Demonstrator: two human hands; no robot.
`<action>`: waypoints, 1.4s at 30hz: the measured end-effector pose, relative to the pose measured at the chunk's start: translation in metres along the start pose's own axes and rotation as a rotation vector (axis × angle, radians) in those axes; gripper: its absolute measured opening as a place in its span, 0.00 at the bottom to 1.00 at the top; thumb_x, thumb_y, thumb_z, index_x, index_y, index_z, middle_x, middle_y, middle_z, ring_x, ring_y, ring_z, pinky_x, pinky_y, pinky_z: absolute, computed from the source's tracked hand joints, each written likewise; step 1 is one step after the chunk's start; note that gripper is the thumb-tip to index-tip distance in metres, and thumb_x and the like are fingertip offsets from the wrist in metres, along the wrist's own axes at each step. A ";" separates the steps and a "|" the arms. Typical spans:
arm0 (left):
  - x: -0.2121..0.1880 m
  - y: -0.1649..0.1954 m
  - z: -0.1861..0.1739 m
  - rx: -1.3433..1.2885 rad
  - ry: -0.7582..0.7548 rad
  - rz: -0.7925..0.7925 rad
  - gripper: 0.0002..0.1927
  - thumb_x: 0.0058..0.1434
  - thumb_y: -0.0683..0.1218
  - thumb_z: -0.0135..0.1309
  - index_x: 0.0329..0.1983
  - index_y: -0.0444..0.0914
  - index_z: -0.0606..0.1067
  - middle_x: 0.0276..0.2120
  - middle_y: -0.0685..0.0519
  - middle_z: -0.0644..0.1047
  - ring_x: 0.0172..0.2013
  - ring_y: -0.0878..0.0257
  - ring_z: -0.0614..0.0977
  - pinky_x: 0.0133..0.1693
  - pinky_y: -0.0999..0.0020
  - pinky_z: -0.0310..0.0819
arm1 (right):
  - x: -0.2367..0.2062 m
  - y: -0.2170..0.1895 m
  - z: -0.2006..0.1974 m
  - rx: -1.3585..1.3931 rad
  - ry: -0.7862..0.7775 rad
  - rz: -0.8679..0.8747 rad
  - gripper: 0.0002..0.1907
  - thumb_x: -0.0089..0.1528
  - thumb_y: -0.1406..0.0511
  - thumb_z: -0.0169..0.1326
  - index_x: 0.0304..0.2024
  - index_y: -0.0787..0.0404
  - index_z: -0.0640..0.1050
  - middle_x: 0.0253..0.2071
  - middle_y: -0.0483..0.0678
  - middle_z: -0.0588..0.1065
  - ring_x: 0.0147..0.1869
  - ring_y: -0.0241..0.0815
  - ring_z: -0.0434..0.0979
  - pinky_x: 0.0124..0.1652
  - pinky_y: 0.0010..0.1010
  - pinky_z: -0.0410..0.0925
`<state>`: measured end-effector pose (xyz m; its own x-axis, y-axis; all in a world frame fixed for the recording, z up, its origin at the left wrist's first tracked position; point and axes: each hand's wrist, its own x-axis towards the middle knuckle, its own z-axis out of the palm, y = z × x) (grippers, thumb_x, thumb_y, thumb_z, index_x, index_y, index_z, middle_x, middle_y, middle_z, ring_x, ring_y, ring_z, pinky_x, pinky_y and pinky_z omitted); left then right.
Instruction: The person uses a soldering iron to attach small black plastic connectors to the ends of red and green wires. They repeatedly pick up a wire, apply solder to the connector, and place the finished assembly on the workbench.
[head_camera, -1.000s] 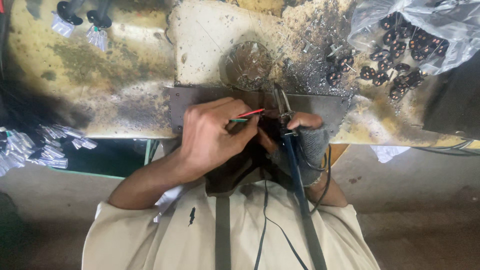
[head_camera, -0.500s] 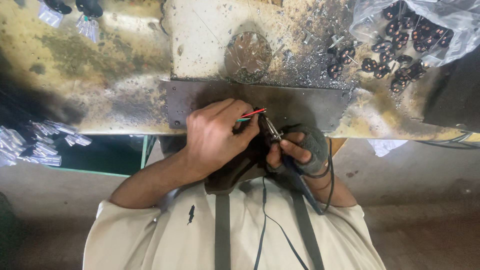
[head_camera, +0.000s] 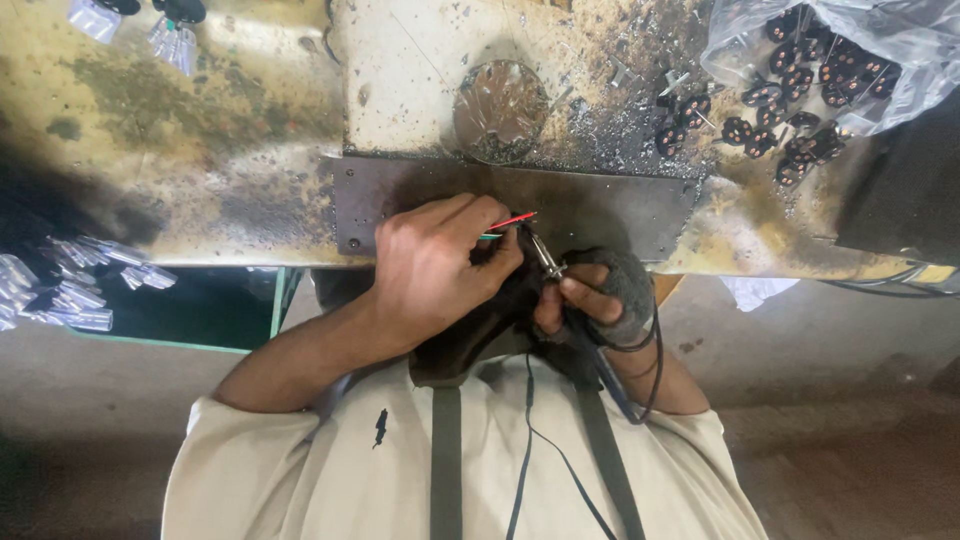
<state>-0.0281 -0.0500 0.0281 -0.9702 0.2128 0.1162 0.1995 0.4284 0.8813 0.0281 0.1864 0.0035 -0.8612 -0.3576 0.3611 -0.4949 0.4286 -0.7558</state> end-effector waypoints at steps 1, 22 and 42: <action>0.000 0.000 0.000 0.001 -0.004 0.003 0.08 0.57 0.42 0.64 0.33 0.37 0.75 0.28 0.50 0.76 0.30 0.52 0.81 0.32 0.58 0.74 | -0.002 -0.001 -0.001 -0.019 -0.051 -0.034 0.17 0.64 0.73 0.60 0.50 0.59 0.68 0.35 0.46 0.72 0.34 0.45 0.75 0.38 0.35 0.71; 0.004 -0.001 -0.002 0.033 -0.050 -0.027 0.09 0.57 0.43 0.64 0.32 0.38 0.74 0.27 0.50 0.76 0.30 0.51 0.81 0.31 0.56 0.74 | -0.017 0.003 0.000 -0.021 0.023 0.005 0.13 0.61 0.74 0.57 0.44 0.61 0.68 0.32 0.48 0.71 0.32 0.41 0.72 0.37 0.31 0.68; 0.004 0.000 -0.006 0.022 -0.039 -0.037 0.10 0.56 0.42 0.64 0.31 0.38 0.73 0.25 0.51 0.75 0.27 0.53 0.80 0.28 0.56 0.71 | -0.028 0.003 -0.003 0.047 0.032 0.230 0.11 0.67 0.76 0.56 0.45 0.60 0.68 0.36 0.49 0.71 0.38 0.35 0.72 0.39 0.26 0.69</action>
<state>-0.0328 -0.0547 0.0316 -0.9710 0.2302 0.0651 0.1666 0.4556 0.8745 0.0505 0.2002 -0.0074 -0.9544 -0.2276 0.1929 -0.2797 0.4567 -0.8445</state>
